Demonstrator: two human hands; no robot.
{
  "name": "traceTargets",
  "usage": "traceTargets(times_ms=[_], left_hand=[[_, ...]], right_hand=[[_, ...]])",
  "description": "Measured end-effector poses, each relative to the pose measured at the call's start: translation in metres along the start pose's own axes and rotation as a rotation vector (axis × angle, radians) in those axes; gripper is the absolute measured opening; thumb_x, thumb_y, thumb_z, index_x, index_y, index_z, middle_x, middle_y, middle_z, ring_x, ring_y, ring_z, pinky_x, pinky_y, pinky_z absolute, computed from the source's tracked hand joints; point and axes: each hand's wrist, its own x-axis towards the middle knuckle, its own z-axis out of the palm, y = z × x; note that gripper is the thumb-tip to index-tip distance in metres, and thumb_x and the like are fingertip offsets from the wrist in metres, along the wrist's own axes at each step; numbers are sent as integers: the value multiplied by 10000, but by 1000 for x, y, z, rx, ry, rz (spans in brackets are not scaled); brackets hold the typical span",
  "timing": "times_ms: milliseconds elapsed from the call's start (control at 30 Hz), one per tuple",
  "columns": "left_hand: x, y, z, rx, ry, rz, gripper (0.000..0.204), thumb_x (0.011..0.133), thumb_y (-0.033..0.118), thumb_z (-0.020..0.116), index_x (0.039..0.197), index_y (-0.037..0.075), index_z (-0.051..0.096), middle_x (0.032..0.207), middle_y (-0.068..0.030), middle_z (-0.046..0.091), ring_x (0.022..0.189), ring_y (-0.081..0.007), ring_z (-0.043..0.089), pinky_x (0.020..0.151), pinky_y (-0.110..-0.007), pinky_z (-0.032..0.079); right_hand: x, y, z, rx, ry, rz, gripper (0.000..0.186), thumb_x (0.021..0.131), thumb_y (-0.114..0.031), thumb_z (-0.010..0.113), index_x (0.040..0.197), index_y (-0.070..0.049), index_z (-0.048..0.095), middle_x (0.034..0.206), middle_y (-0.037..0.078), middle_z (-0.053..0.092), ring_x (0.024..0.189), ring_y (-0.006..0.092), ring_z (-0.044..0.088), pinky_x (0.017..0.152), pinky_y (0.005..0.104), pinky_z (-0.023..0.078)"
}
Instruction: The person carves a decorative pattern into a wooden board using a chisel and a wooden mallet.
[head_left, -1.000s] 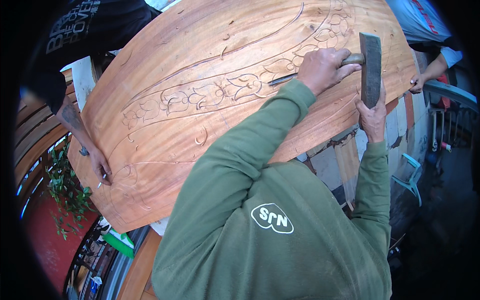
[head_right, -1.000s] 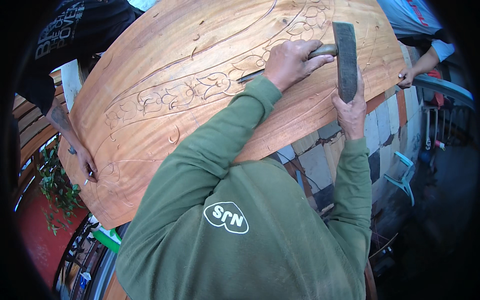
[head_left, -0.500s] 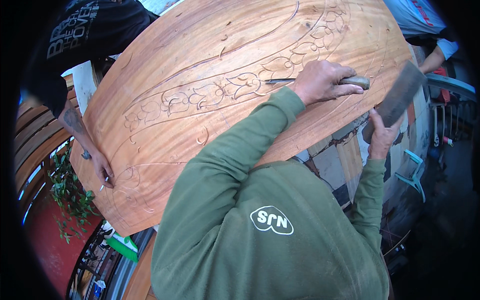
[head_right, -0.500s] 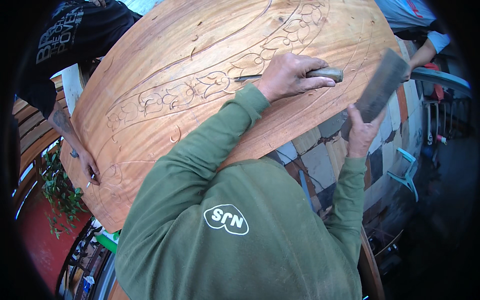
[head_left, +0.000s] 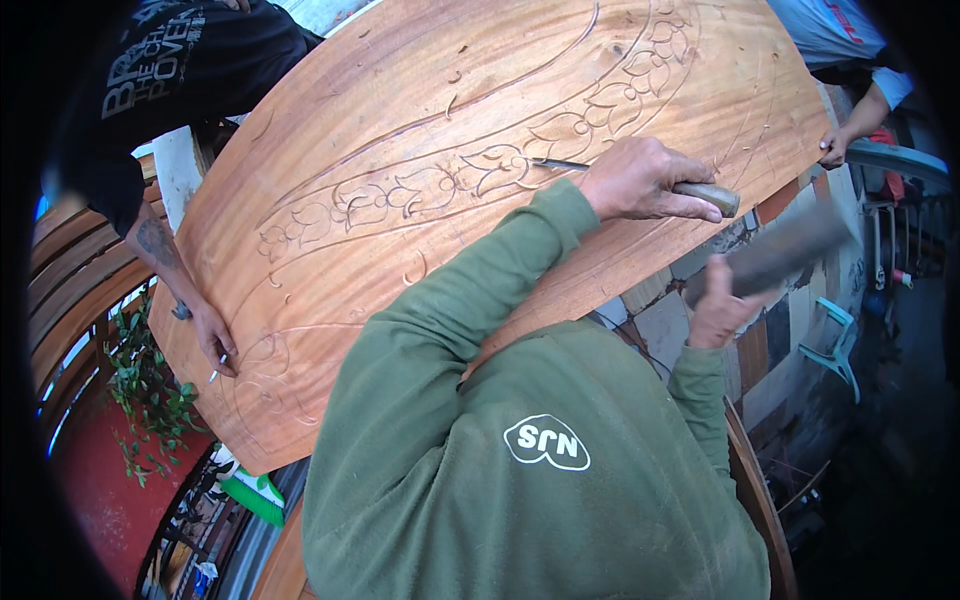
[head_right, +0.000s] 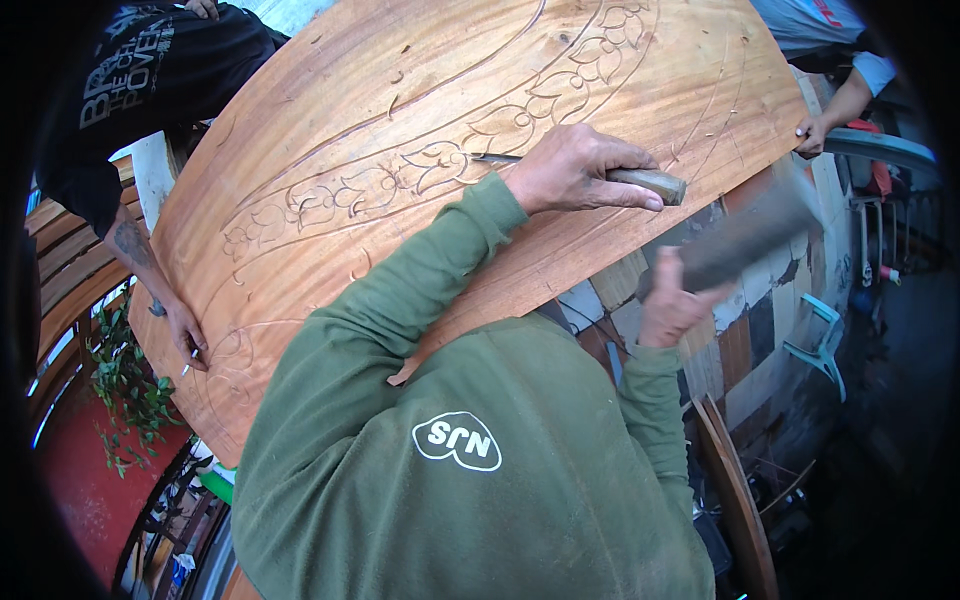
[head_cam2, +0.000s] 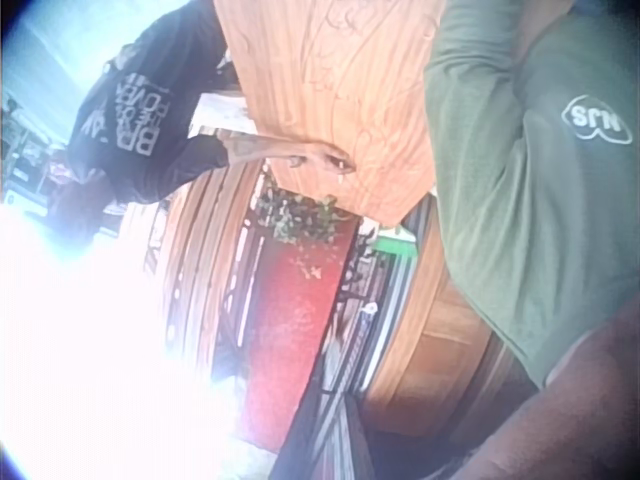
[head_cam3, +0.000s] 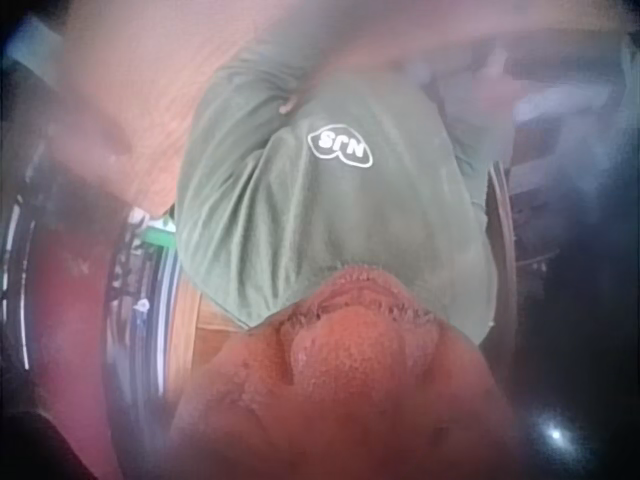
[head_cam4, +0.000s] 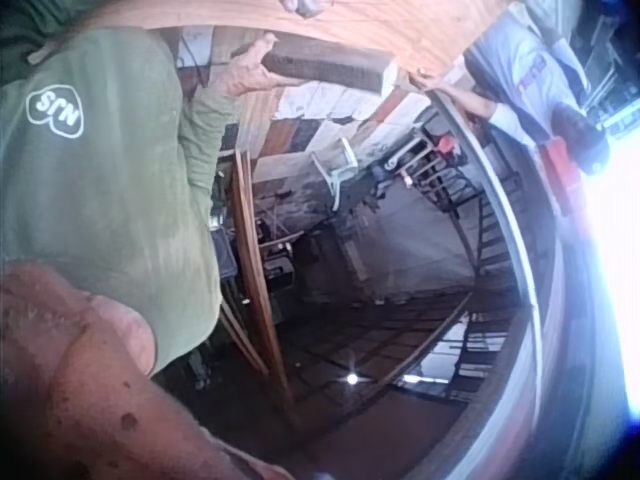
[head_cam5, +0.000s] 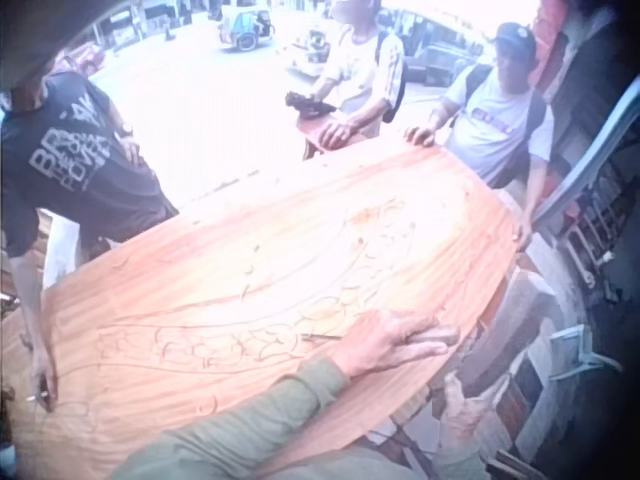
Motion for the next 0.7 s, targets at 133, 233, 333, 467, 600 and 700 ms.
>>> traceTargets(times_ms=[133, 233, 333, 467, 600, 700], left_hand=[[-5, 3, -7, -11, -88, 0, 468, 835, 521, 836, 1015, 90, 805, 786, -91, 760, 688, -271, 743, 599, -368, 566], [-13, 3, -9, -27, -79, 11, 452, 832, 507, 843, 1017, 96, 805, 786, -93, 759, 689, -274, 741, 599, -374, 562], [-6, 6, -5, -40, -94, 36, 442, 831, 501, 845, 1017, 101, 806, 791, -94, 761, 688, -276, 740, 598, -375, 557], [-14, 8, -5, -76, -182, 0, 442, 824, 508, 848, 1014, 111, 808, 804, -86, 766, 688, -274, 738, 592, -372, 548], [-19, 7, -11, -39, -198, -3, 451, 814, 526, 849, 1015, 125, 811, 799, -77, 766, 681, -266, 731, 583, -373, 536], [-16, 10, -8, -120, -228, 33, 456, 811, 533, 849, 1011, 125, 811, 794, -75, 764, 676, -260, 725, 576, -371, 530]], right_hand=[[4, 8, -23, -565, -458, -218, 931, 866, -92, 803, 1615, -2, 257, 1417, 194, 559, 1104, 278, 635, 975, 403, 532], [7, -36, -11, -204, -75, -28, 963, 854, -66, 820, 1616, 40, 240, 1392, 215, 564, 1188, 304, 608, 1009, 415, 518], [-24, -25, 6, -162, 137, 55, 965, 854, -58, 818, 1620, 35, 238, 1372, 210, 571, 1155, 300, 616, 995, 416, 524], [-33, 12, -22, -405, -399, -49, 960, 871, -81, 810, 1645, -28, 245, 1258, 148, 616, 1046, 239, 644, 914, 390, 555], [-31, -34, -11, -144, -103, -34, 944, 879, -34, 799, 1636, -38, 236, 1285, 183, 592, 1059, 243, 625, 889, 375, 558], [-62, 13, -12, -353, -96, -199, 931, 882, -5, 785, 1622, -10, 218, 1300, 191, 581, 1067, 238, 629, 918, 374, 552]])
